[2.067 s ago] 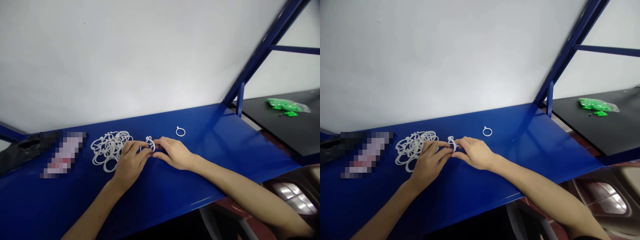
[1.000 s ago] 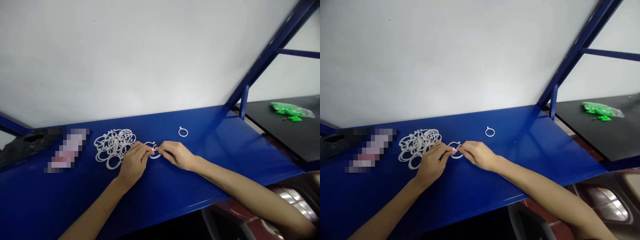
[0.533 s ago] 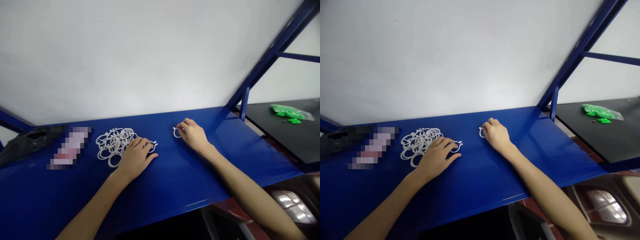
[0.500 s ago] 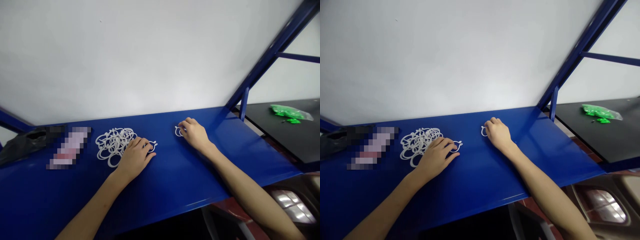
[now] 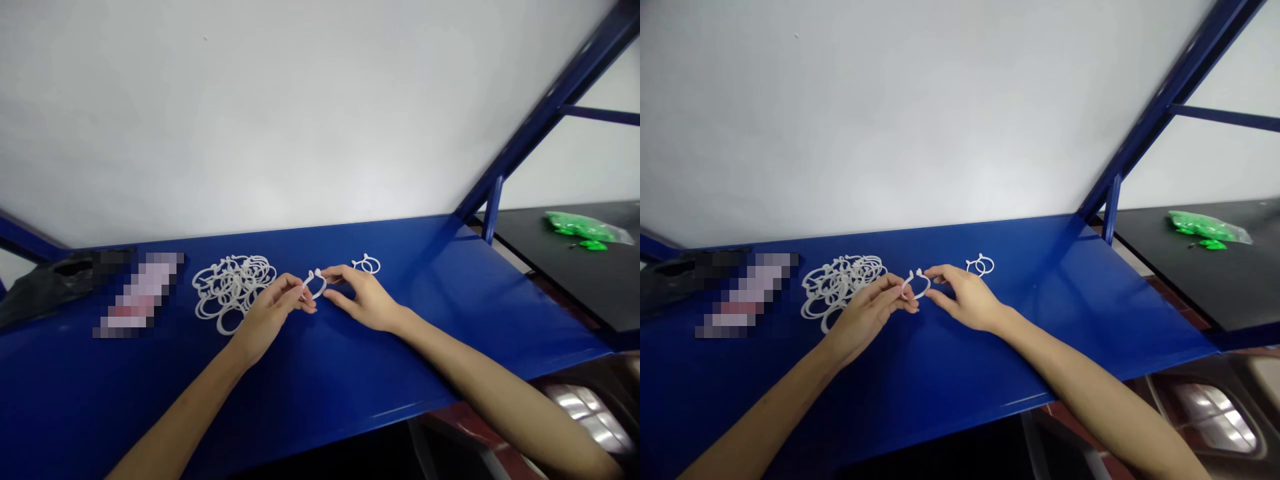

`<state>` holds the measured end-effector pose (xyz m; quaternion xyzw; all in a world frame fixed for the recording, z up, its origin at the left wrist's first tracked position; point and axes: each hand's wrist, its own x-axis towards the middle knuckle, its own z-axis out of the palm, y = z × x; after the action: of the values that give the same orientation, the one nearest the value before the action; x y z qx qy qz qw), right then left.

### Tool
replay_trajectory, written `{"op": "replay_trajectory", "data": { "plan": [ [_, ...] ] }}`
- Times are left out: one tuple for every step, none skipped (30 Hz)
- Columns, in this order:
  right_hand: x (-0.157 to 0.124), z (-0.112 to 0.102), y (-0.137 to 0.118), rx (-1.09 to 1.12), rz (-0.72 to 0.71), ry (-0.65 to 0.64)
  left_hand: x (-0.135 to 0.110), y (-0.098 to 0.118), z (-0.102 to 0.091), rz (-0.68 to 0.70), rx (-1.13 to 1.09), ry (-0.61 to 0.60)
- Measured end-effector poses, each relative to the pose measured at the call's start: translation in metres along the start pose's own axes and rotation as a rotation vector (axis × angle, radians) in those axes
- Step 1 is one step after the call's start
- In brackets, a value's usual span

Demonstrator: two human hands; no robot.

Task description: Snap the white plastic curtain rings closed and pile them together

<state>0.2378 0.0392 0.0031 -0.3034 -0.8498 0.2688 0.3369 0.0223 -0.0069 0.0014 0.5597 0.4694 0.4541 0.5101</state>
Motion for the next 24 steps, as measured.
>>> {"op": "replay_trajectory", "data": {
  "plan": [
    [-0.001,0.003,-0.002,0.036,0.007,0.012,0.0,0.0,0.001,-0.01,-0.03,-0.017],
    [-0.001,0.005,-0.004,0.059,0.013,0.026,-0.001,0.0,0.003,-0.015,-0.032,-0.028],
    [-0.002,0.007,-0.005,0.07,0.016,0.04,-0.001,0.0,0.004,-0.018,-0.011,-0.031],
    [-0.002,0.008,-0.005,0.069,0.016,0.048,-0.001,0.0,0.006,-0.013,0.031,-0.027],
    [-0.002,0.008,-0.005,0.058,0.008,0.052,-0.002,0.0,0.007,0.003,0.093,-0.016],
    [-0.002,0.008,-0.004,0.042,-0.009,0.053,-0.002,0.0,0.008,0.033,0.172,0.0],
    [-0.002,0.008,-0.003,0.024,-0.032,0.052,-0.003,0.0,0.009,0.076,0.262,0.023],
    [-0.002,0.007,-0.002,0.006,-0.057,0.048,-0.003,-0.001,0.009,0.127,0.357,0.052],
    [-0.003,0.007,-0.001,-0.012,-0.085,0.038,-0.003,-0.002,0.01,0.179,0.449,0.083],
    [-0.003,0.006,-0.001,-0.029,-0.11,0.025,-0.004,-0.004,0.01,0.226,0.526,0.115],
    [-0.003,0.006,-0.001,-0.045,-0.131,0.012,-0.004,-0.005,0.01,0.266,0.583,0.143],
    [-0.003,0.005,-0.001,-0.058,-0.147,-0.002,-0.004,-0.007,0.01,0.297,0.622,0.162],
    [-0.004,0.005,-0.002,-0.07,-0.159,-0.017,-0.004,-0.009,0.01,0.322,0.648,0.173],
    [-0.004,0.005,-0.002,-0.079,-0.168,-0.03,-0.005,-0.011,0.01,0.344,0.666,0.177],
    [-0.004,0.004,-0.003,-0.086,-0.175,-0.042,-0.005,-0.012,0.01,0.365,0.678,0.176],
    [-0.005,0.005,-0.004,-0.094,-0.182,-0.054,-0.005,-0.013,0.01,0.384,0.688,0.174],
    [-0.005,0.005,-0.004,-0.104,-0.191,-0.068,-0.005,-0.014,0.01,0.403,0.696,0.169],
    [-0.006,0.005,-0.005,-0.12,-0.202,-0.079,-0.006,-0.014,0.01,0.419,0.702,0.166],
    [-0.007,0.005,-0.005,-0.142,-0.213,-0.088,-0.006,-0.015,0.01,0.435,0.707,0.162],
    [-0.007,0.005,-0.006,-0.167,-0.223,-0.095,-0.007,-0.015,0.01,0.451,0.711,0.157],
    [-0.008,0.006,-0.007,-0.192,-0.232,-0.101,-0.008,-0.015,0.01,0.467,0.717,0.151],
    [-0.009,0.006,-0.007,-0.215,-0.242,-0.105,-0.008,-0.015,0.01,0.482,0.723,0.146],
    [-0.01,0.006,-0.008,-0.232,-0.249,-0.106,-0.009,-0.015,0.01,0.5,0.731,0.141],
    [-0.01,0.006,-0.009,-0.242,-0.255,-0.104,-0.009,-0.014,0.01,0.52,0.741,0.137]
  ]
}}
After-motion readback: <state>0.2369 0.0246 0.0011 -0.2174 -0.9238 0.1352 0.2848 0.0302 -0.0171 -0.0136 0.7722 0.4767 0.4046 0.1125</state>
